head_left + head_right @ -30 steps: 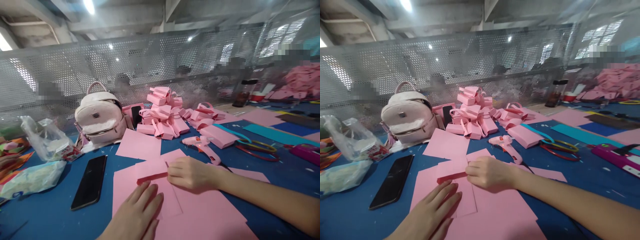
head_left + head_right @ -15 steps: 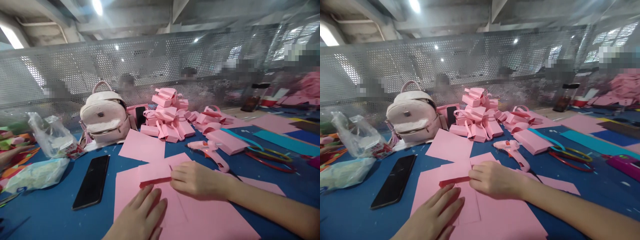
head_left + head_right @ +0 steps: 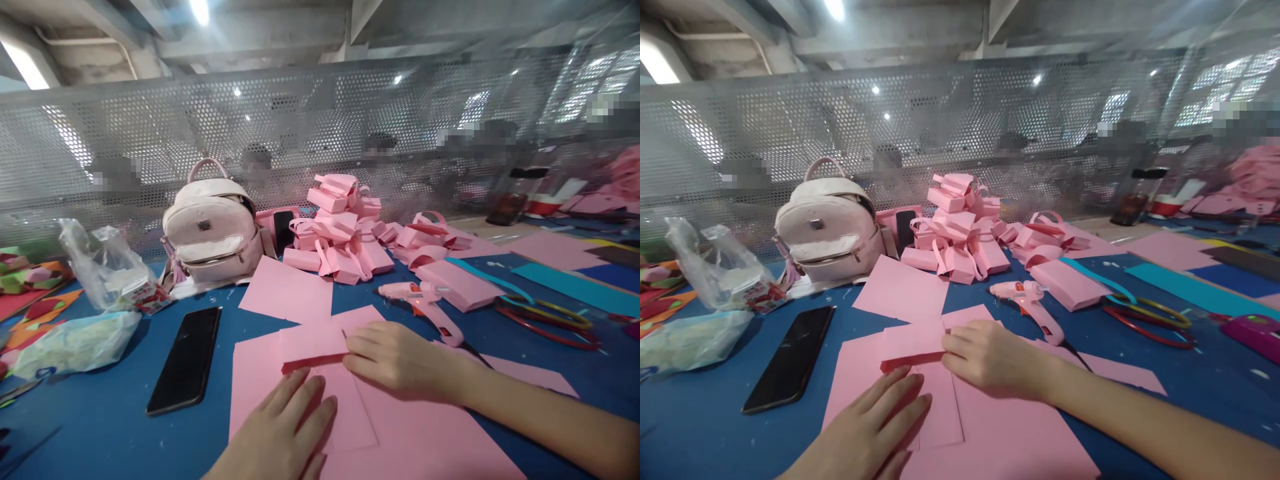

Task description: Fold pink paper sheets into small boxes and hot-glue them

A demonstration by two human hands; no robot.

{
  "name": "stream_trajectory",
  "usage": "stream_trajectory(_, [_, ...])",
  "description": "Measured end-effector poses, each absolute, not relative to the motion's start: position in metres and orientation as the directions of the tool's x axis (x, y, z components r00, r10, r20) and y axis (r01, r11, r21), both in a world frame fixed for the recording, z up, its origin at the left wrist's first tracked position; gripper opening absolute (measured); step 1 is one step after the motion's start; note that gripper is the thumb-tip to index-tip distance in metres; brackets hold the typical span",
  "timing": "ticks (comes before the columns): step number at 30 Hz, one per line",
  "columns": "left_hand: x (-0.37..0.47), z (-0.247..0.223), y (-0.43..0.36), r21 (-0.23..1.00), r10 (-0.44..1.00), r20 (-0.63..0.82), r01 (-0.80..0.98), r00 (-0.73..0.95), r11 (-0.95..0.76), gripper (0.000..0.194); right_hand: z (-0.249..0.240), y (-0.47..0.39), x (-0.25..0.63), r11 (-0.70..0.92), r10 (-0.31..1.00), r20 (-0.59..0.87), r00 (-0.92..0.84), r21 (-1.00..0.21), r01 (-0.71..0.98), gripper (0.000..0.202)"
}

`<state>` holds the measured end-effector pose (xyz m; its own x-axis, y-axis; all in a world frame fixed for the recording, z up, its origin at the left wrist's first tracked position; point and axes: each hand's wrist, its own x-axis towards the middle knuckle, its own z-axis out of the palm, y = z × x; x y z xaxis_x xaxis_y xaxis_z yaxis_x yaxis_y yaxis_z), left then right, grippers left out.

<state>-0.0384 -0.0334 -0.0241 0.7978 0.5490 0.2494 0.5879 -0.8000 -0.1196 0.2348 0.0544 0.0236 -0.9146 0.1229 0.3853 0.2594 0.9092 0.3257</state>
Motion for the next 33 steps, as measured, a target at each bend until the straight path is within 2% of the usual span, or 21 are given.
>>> stream_trajectory(6, [-0.037,-0.022,-0.035,-0.119,0.54,0.247,0.579,0.804,-0.807,0.054,0.019,0.04,0.224,0.862,0.268,0.432,-0.861,0.291,0.414,0.031])
stream_trajectory(9, [-0.035,-0.018,-0.035,-0.107,0.54,0.257,0.579,0.801,-0.808,0.051,0.016,0.031,0.218,0.831,0.294,0.425,-0.856,0.329,0.448,0.031])
stream_trajectory(14, [-0.033,-0.011,-0.035,-0.089,0.545,0.251,0.58,0.8,-0.81,0.048,0.017,0.028,0.215,0.825,0.299,0.385,-0.873,0.356,0.439,0.029])
stream_trajectory(23, [-0.033,-0.012,-0.037,-0.035,0.563,0.282,0.594,0.777,-0.804,0.047,0.015,0.034,0.217,0.853,0.3,0.351,-0.887,0.318,0.414,0.026])
stream_trajectory(28, [-0.033,-0.009,-0.036,-0.041,0.56,0.263,0.589,0.785,-0.807,0.047,0.018,0.037,0.221,0.883,0.304,0.322,-0.896,0.258,0.393,0.027])
stream_trajectory(33, [-0.032,-0.009,-0.037,-0.035,0.564,0.263,0.592,0.783,-0.805,0.048,0.015,0.037,0.221,0.864,0.28,0.487,-0.827,0.248,0.438,0.027])
